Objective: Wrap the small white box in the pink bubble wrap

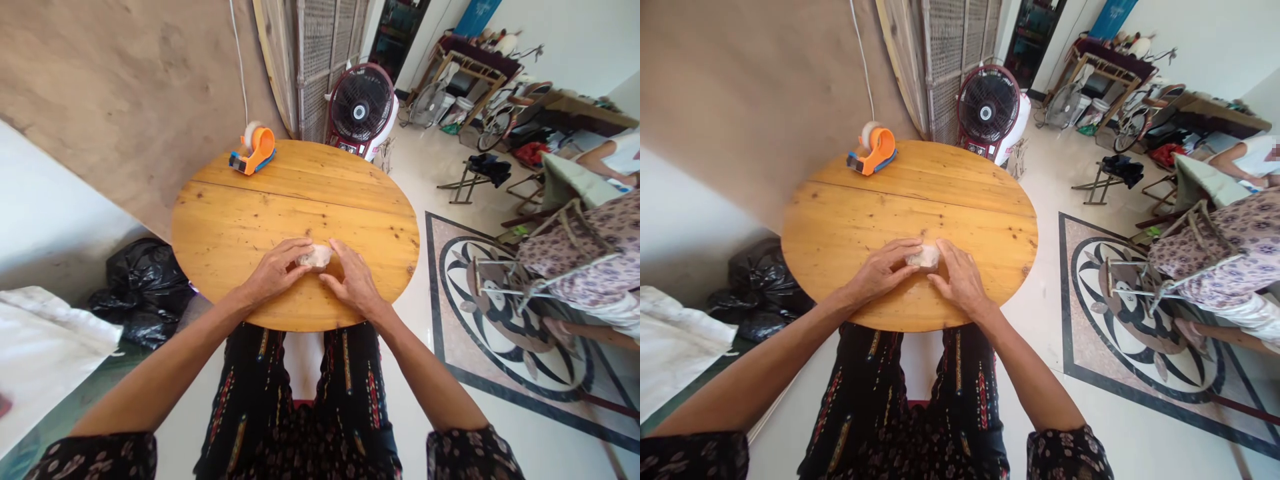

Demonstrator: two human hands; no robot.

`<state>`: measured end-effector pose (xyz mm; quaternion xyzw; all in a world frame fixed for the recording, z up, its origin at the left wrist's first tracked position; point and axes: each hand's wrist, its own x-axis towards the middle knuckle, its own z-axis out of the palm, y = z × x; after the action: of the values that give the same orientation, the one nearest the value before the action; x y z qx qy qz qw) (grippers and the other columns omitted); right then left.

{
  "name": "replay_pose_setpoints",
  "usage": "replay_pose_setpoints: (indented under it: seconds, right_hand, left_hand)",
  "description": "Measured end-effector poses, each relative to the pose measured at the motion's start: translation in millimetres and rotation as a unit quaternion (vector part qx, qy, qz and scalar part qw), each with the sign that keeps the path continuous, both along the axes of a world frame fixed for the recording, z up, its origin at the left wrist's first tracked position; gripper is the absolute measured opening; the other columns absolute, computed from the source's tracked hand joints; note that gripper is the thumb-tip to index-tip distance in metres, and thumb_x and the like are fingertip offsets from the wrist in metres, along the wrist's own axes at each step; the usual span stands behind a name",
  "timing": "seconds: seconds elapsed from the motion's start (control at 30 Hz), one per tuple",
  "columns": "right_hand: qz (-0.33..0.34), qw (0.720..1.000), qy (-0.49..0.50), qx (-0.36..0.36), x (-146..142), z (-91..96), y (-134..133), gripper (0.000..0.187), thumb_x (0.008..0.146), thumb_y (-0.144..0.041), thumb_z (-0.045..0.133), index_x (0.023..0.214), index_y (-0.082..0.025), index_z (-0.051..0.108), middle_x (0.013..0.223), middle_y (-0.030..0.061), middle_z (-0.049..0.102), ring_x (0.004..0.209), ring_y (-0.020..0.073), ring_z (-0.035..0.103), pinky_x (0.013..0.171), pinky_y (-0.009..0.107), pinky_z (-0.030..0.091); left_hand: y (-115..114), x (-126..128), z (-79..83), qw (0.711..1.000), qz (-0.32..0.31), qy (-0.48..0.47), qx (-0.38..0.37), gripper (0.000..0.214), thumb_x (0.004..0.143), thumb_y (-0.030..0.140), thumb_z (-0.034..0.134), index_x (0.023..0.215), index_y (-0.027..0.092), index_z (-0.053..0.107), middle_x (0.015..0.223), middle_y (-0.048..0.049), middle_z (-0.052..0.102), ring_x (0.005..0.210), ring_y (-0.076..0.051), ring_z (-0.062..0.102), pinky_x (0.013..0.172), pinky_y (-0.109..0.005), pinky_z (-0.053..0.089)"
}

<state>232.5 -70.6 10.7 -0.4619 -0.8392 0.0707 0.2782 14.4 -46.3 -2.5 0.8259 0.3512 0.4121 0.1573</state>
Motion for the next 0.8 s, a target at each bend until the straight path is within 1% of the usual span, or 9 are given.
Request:
replay_pose_setpoints:
  seconds: [0.1,0.2,0.37,0.43,0.5,0.57,0.63,0.73,0.8]
  right_hand:
    - [0.025,0.999,-0.027,0.013,-7.1,-4.5,1.7,0.058,0.089,-0.029,0.057,0.143,-0.017,0.04,0.144,0.0161,0.047,0.13,0.0294,0.048,0.105,0.048,0.041]
    - [0.002,0.999,-0.024,0.038,-15.8,-10.6,1.6,0.046,0.093,-0.024,0.048,0.139,-0.017,0.046,0.142,0.0166,0.05,0.127,0.0289,0.051,0.103,0.048,0.043]
    - [-0.013,0.999,-0.016,0.041,-22.4,-11.2,0.6,0.042,0.093,-0.02,0.045,0.135,-0.019,0.052,0.14,0.016,0.052,0.125,0.0296,0.052,0.101,0.05,0.044]
    - [-0.007,0.999,0.001,0.031,-21.4,-7.5,2.7,0.043,0.092,-0.017,0.046,0.135,-0.019,0.053,0.138,0.0153,0.053,0.126,0.0279,0.051,0.103,0.049,0.044]
    - [0.008,1.0,0.022,0.013,-18.4,-0.9,6.2,0.046,0.089,-0.015,0.049,0.134,-0.02,0.054,0.137,0.014,0.055,0.127,0.0259,0.051,0.106,0.047,0.043]
    - [0.029,0.999,0.04,-0.016,-13.6,8.4,10.2,0.045,0.086,-0.016,0.053,0.131,-0.02,0.056,0.134,0.0133,0.058,0.126,0.0252,0.052,0.107,0.047,0.043]
    - [0.046,0.996,0.054,-0.054,-8.1,18.7,14.2,0.041,0.085,-0.019,0.057,0.127,-0.018,0.06,0.129,0.0133,0.061,0.123,0.0255,0.055,0.105,0.046,0.044]
    - [0.053,0.986,0.078,-0.137,-1.8,29.8,20.0,0.035,0.086,-0.026,0.059,0.12,-0.019,0.064,0.116,0.0098,0.068,0.107,0.0236,0.064,0.094,0.042,0.05]
    - [0.044,0.975,0.097,-0.195,-0.4,32.0,22.8,0.033,0.088,-0.027,0.056,0.12,-0.02,0.065,0.106,0.0066,0.072,0.094,0.0208,0.067,0.084,0.037,0.053]
  left_hand:
    - [0.2,-0.1,-1.5,1.0,0.001,0.002,-0.005,0.032,0.088,0.023,0.059,0.119,0.018,0.062,0.127,-0.0128,0.062,0.12,-0.023,0.057,0.105,-0.045,0.046]
    - [0.3,0.4,-3.7,1.0,0.003,-0.005,0.0,0.032,0.089,0.024,0.058,0.12,0.019,0.061,0.127,-0.0127,0.062,0.12,-0.023,0.057,0.104,-0.046,0.046]
    - [0.9,2.1,-4.6,1.0,0.02,-0.005,0.003,0.033,0.089,0.027,0.057,0.12,0.019,0.061,0.125,-0.0122,0.063,0.118,-0.023,0.058,0.103,-0.047,0.047]
    - [0.5,2.8,-0.5,1.0,0.024,-0.012,-0.002,0.032,0.088,0.029,0.058,0.119,0.019,0.062,0.123,-0.0117,0.064,0.117,-0.023,0.058,0.103,-0.047,0.047]
    - [-0.8,3.6,7.6,0.999,0.026,-0.029,-0.023,0.031,0.087,0.03,0.06,0.116,0.019,0.065,0.12,-0.0112,0.066,0.115,-0.023,0.06,0.102,-0.045,0.047]
    - [-2.6,4.6,18.8,0.996,0.028,-0.046,-0.072,0.031,0.084,0.031,0.063,0.111,0.018,0.067,0.117,-0.0103,0.068,0.111,-0.023,0.062,0.1,-0.041,0.048]
    - [-3.0,6.2,30.6,0.986,0.021,-0.057,-0.157,0.03,0.082,0.034,0.065,0.107,0.018,0.07,0.112,-0.0081,0.07,0.104,-0.022,0.065,0.093,-0.035,0.051]
    - [2.8,9.7,43.4,0.949,-0.025,-0.071,-0.305,0.03,0.082,0.037,0.061,0.102,0.018,0.072,0.094,-0.0049,0.074,0.084,-0.02,0.068,0.073,-0.028,0.055]
    - [10.7,12.2,46.4,0.928,-0.036,-0.073,-0.364,0.028,0.081,0.036,0.059,0.095,0.016,0.074,0.084,-0.0033,0.073,0.074,-0.018,0.067,0.062,-0.024,0.052]
